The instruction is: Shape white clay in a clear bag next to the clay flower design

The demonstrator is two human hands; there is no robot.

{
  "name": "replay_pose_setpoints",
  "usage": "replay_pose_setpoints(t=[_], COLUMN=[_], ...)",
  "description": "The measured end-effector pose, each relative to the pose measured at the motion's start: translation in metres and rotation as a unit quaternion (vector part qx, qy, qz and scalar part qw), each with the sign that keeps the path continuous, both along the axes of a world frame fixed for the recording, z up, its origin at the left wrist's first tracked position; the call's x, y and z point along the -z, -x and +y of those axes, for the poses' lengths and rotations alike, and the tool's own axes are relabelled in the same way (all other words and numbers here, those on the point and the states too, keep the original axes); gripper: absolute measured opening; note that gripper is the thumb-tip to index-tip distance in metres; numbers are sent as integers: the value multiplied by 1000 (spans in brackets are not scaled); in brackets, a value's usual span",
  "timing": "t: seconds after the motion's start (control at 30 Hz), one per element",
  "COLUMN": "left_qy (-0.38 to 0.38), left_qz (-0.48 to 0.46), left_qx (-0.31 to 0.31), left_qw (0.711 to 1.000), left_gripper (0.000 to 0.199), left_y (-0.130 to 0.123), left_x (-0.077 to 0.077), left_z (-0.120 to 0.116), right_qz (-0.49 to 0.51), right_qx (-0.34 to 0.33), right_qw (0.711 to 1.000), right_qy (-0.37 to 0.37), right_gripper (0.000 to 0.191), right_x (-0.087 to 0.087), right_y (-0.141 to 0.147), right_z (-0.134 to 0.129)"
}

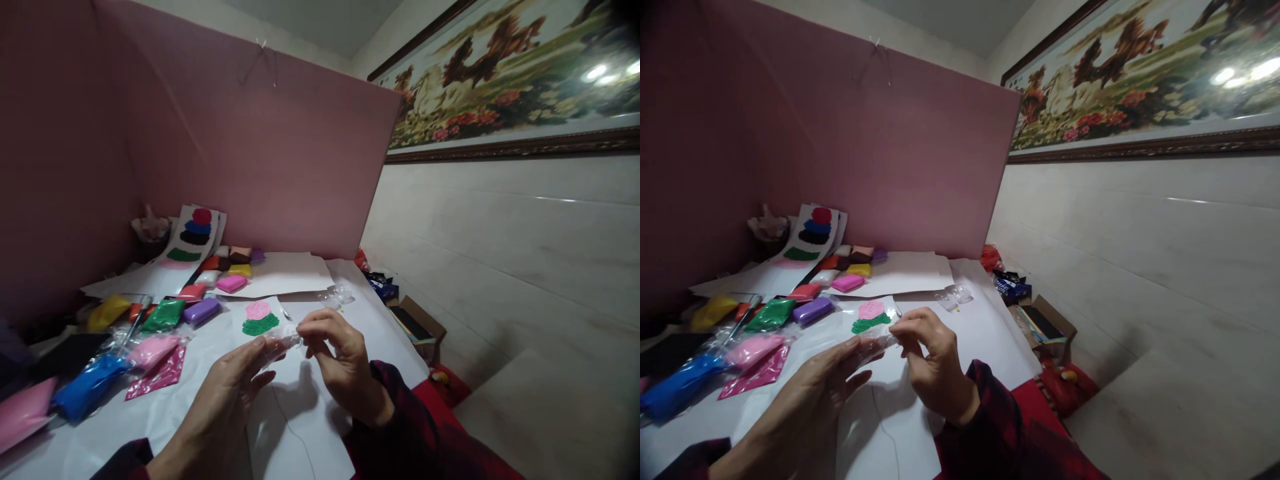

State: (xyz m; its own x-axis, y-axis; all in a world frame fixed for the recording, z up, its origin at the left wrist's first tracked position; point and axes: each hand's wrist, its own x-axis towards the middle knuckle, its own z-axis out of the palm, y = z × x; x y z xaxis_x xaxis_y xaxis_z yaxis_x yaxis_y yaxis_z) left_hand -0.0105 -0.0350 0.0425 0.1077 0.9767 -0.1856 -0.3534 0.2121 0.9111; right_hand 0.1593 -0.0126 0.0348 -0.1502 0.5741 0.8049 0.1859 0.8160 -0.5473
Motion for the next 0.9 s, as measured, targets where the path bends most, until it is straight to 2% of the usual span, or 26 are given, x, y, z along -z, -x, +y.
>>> replay_pose_setpoints(t=[0.13,0.3,0.47,0.67,0.77,0.87,0.9], left_qy=[1,-3,-14,-11,-10,15,27], left_qz=[5,8,57,74,58,33,25], left_qx=[-11,-18,-29,-2,2,-27,-40], left_qw=[1000,1000,998,997,998,999,999], left_gripper=[35,38,39,36,38,32,30], left_y=[-1,-4,-6,-7,-9,-12,-12], left_x=[0,2,1,2,3,-1,-3], left_z=[-1,-2,0,2,0,-2,-3], right_qz=[-28,-20,-7,-54,-110,-43,-26], right_qx=[-33,7,17,12,45,81,94], right_qw=[999,1000,1000,998,990,995,995], right_qy=[10,-5,13,-38,-80,-44,-12], right_gripper=[24,13,28,23,17,14,12], right_x=[-5,-7,-6,-2,0,-3,-5], right_y=[1,4,3,4,5,4,3], right_z=[-4,-6,-8,-9,-5,-3,-3])
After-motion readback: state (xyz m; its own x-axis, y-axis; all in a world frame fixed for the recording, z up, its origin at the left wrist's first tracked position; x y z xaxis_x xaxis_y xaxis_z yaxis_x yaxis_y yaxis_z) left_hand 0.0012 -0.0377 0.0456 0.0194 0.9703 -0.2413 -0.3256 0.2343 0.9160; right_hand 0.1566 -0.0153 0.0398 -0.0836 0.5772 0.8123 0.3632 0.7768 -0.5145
